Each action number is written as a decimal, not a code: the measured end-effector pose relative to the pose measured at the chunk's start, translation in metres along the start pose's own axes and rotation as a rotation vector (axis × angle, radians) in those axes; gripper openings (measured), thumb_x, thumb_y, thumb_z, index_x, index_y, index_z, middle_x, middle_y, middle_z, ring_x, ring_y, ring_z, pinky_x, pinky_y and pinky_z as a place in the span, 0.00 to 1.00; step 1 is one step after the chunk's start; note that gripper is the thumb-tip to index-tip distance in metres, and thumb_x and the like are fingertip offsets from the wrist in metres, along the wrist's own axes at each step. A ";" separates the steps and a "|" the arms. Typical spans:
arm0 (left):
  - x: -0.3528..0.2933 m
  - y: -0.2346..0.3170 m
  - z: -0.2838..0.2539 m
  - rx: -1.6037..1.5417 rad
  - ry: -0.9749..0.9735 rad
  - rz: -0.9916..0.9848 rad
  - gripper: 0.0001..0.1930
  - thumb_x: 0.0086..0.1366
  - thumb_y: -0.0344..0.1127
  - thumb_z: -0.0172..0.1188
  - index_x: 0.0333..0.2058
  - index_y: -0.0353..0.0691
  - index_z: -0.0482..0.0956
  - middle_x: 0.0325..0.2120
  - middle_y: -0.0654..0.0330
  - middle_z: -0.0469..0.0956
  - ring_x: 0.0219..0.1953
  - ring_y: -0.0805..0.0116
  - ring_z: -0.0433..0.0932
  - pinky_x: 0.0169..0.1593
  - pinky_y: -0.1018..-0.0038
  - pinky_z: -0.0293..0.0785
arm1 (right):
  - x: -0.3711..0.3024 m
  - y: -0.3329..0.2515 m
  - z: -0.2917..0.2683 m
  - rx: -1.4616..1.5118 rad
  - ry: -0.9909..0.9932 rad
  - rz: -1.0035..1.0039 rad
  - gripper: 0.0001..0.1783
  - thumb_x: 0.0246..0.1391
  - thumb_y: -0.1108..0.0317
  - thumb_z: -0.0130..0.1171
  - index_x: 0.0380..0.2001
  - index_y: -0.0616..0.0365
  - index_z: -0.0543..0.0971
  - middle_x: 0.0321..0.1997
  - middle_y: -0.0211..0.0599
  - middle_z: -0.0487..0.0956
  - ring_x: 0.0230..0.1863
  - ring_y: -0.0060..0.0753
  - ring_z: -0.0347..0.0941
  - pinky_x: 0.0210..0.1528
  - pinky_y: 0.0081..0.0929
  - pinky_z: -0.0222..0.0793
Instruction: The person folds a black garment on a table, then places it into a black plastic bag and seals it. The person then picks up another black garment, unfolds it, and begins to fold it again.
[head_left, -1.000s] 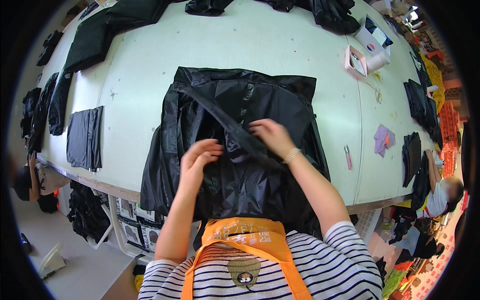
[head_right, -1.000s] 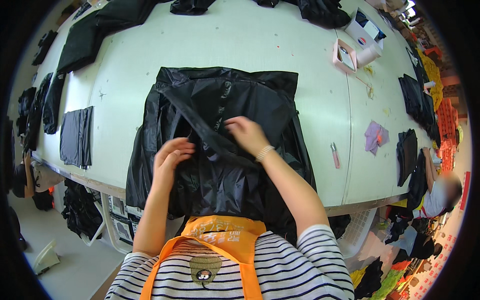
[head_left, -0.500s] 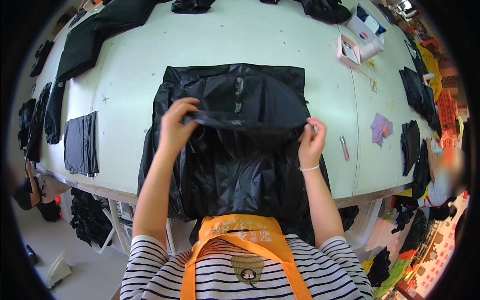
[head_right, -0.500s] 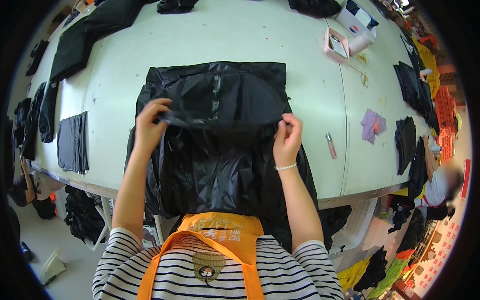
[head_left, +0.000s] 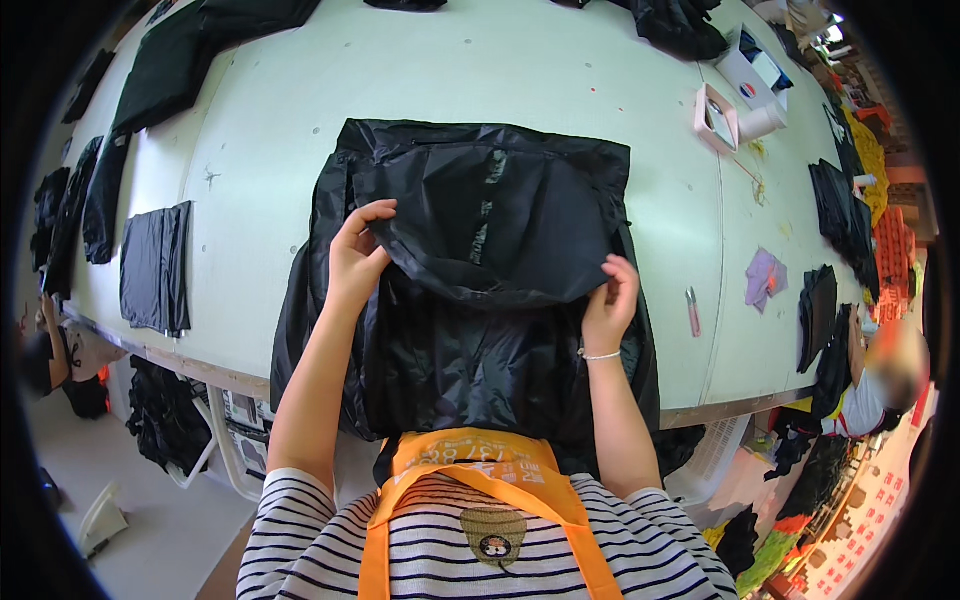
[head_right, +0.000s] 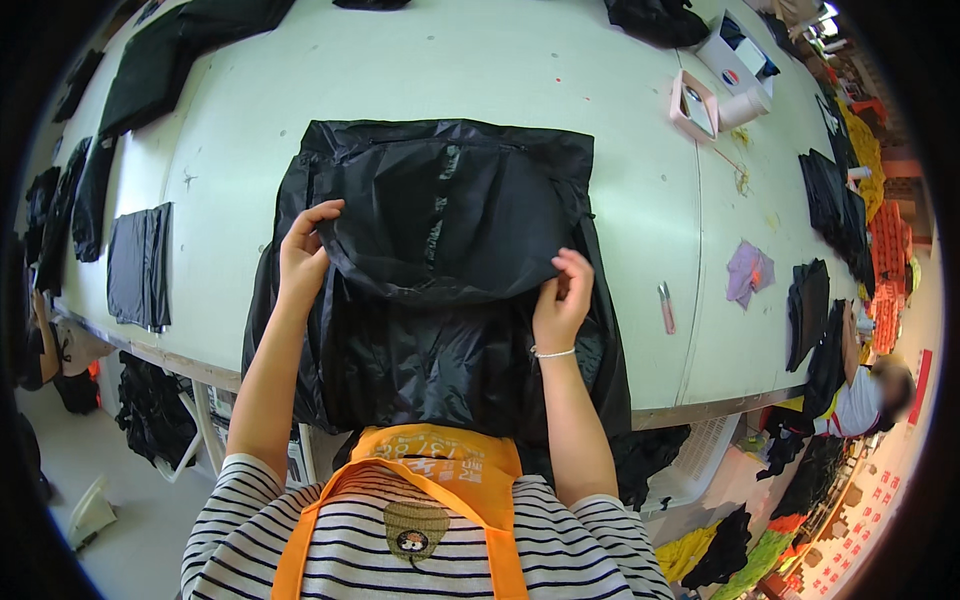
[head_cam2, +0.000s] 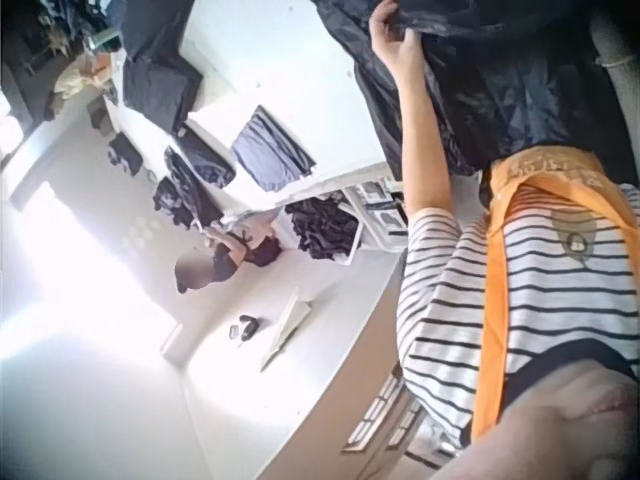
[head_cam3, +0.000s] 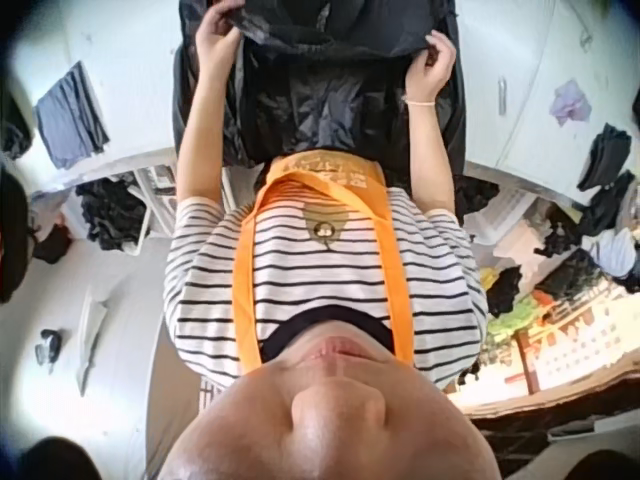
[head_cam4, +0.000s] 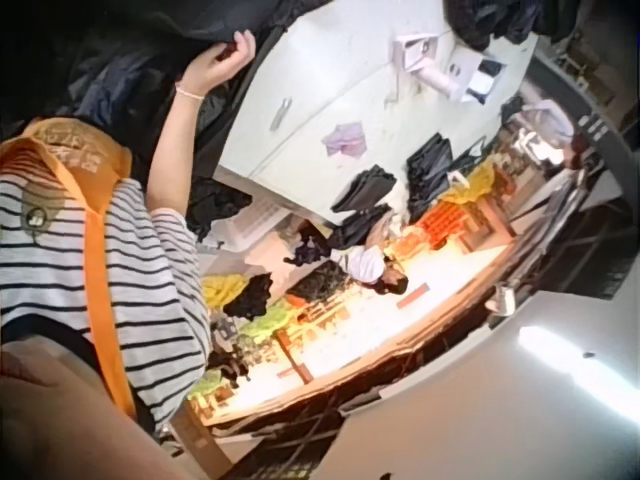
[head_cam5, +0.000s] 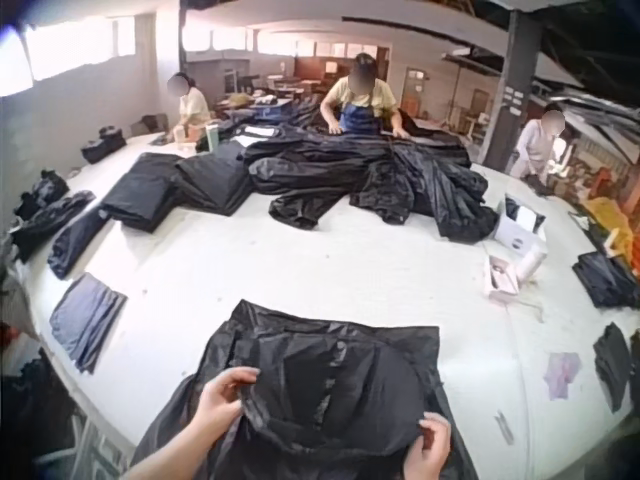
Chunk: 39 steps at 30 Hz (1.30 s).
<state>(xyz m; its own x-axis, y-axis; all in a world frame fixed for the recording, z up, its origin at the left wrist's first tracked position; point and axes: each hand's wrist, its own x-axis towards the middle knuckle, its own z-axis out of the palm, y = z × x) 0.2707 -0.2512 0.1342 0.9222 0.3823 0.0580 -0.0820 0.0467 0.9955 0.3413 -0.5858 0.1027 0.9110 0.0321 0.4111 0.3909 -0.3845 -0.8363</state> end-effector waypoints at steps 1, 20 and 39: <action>0.000 0.003 0.003 -0.049 0.003 0.009 0.14 0.54 0.16 0.59 0.40 0.34 0.76 0.46 0.59 0.74 0.48 0.71 0.73 0.52 0.77 0.69 | 0.012 -0.008 0.001 0.013 0.042 -0.038 0.16 0.48 0.88 0.46 0.40 0.61 0.73 0.52 0.40 0.71 0.46 0.34 0.72 0.46 0.21 0.67; -0.004 0.036 -0.044 1.137 -0.300 0.210 0.15 0.49 0.41 0.68 0.21 0.33 0.79 0.29 0.57 0.79 0.35 0.60 0.75 0.39 0.68 0.70 | 0.066 -0.023 -0.048 -0.348 -0.675 -0.271 0.10 0.50 0.70 0.58 0.18 0.59 0.77 0.30 0.36 0.79 0.34 0.38 0.76 0.35 0.30 0.70; 0.047 -0.081 0.120 0.986 -0.289 -0.064 0.05 0.50 0.33 0.65 0.25 0.40 0.81 0.26 0.55 0.80 0.29 0.53 0.78 0.37 0.62 0.75 | -0.014 -0.033 0.074 -0.417 -1.118 -0.250 0.13 0.50 0.69 0.54 0.40 0.59 0.78 0.37 0.38 0.77 0.40 0.39 0.73 0.44 0.31 0.69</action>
<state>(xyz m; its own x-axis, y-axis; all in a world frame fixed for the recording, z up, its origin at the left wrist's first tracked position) 0.3657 -0.3482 0.0655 0.9803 0.1631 -0.1116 0.1972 -0.7688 0.6083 0.3252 -0.5058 0.0974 0.5076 0.8452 -0.1672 0.6871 -0.5142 -0.5134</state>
